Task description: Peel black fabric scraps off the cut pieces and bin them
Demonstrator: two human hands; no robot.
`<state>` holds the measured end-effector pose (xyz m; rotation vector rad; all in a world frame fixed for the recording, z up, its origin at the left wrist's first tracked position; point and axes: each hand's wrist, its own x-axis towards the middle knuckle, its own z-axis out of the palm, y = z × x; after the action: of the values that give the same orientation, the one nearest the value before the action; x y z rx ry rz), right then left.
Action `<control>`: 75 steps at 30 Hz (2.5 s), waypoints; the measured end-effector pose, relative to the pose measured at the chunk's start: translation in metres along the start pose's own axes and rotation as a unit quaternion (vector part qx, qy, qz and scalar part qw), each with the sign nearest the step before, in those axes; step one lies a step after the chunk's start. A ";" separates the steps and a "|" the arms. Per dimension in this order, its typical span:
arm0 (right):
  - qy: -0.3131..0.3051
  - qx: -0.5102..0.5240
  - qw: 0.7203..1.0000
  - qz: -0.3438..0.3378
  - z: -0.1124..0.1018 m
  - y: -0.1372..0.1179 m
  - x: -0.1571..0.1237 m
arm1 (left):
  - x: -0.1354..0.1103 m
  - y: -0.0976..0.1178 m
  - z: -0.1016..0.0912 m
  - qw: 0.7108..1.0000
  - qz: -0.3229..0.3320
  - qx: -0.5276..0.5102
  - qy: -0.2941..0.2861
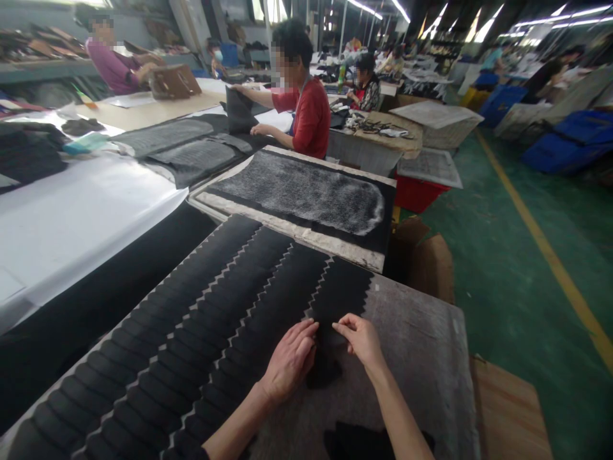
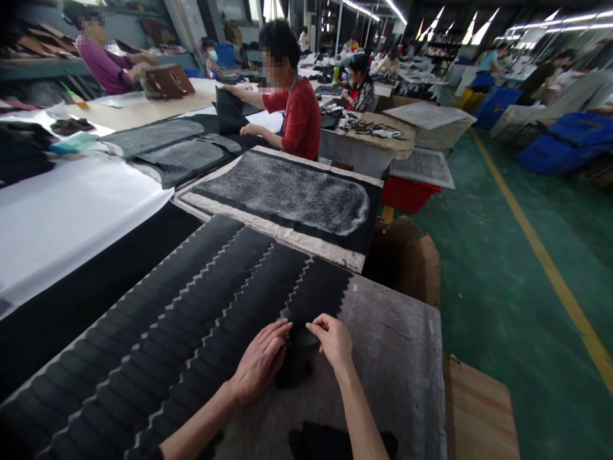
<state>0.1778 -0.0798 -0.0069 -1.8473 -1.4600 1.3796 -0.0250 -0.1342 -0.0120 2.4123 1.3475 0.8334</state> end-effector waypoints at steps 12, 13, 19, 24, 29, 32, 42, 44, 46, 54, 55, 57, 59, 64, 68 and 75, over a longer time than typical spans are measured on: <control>0.035 -0.111 0.993 -0.006 0.001 -0.009 -0.004 | -0.003 -0.003 0.008 1.000 -0.009 0.006 -0.012; 0.036 -0.114 0.993 -0.007 0.001 -0.009 -0.004 | -0.002 -0.002 0.007 1.000 -0.008 0.008 -0.014; 0.047 -0.133 0.990 -0.018 0.003 -0.010 -0.008 | 0.000 -0.001 0.006 0.999 -0.016 0.017 -0.026; 0.125 -0.209 0.967 -0.076 0.005 -0.012 -0.028 | 0.000 -0.002 0.008 0.999 -0.021 0.020 -0.032; 0.136 -0.210 0.966 -0.059 -0.002 -0.012 -0.036 | 0.001 -0.003 0.007 0.999 -0.021 0.021 -0.036; 0.148 -0.218 0.964 -0.045 -0.005 -0.008 -0.033 | 0.001 -0.002 0.007 0.999 -0.019 0.016 -0.032; 0.174 -0.233 0.956 -0.042 -0.002 0.005 -0.027 | -0.002 -0.005 0.011 0.999 -0.018 0.021 -0.043; 0.172 -0.233 0.956 -0.036 -0.002 0.007 -0.026 | -0.002 -0.005 0.011 0.999 -0.017 0.020 -0.038; 0.174 -0.233 0.956 -0.031 -0.002 0.007 -0.026 | -0.002 -0.005 0.011 0.999 -0.017 0.020 -0.034; 0.178 -0.195 0.964 -0.017 -0.004 0.007 -0.023 | -0.002 -0.006 0.012 0.999 -0.016 0.024 -0.039; 0.178 -0.194 0.965 -0.016 -0.004 0.007 -0.022 | -0.002 -0.006 0.012 0.999 -0.016 0.025 -0.041; 0.178 -0.200 0.963 -0.013 -0.005 0.006 -0.022 | -0.002 -0.006 0.012 0.999 -0.016 0.025 -0.043; 0.178 -0.213 0.961 -0.010 -0.005 0.004 -0.022 | -0.002 -0.006 0.012 0.999 -0.016 0.022 -0.041; 0.179 -0.265 0.948 -0.006 -0.002 -0.006 -0.027 | -0.003 -0.005 0.012 0.999 -0.021 0.020 -0.037; 0.210 -0.319 0.924 -0.011 -0.006 -0.005 -0.031 | -0.004 -0.005 0.013 0.999 -0.032 0.003 -0.039; 0.194 -0.213 0.957 -0.021 -0.025 0.010 -0.048 | -0.003 -0.009 0.003 0.985 -0.123 -0.123 -0.008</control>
<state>0.2057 -0.1202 0.0170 -2.1725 -1.6534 0.6531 -0.0303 -0.1313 -0.0199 2.0137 1.4096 0.8547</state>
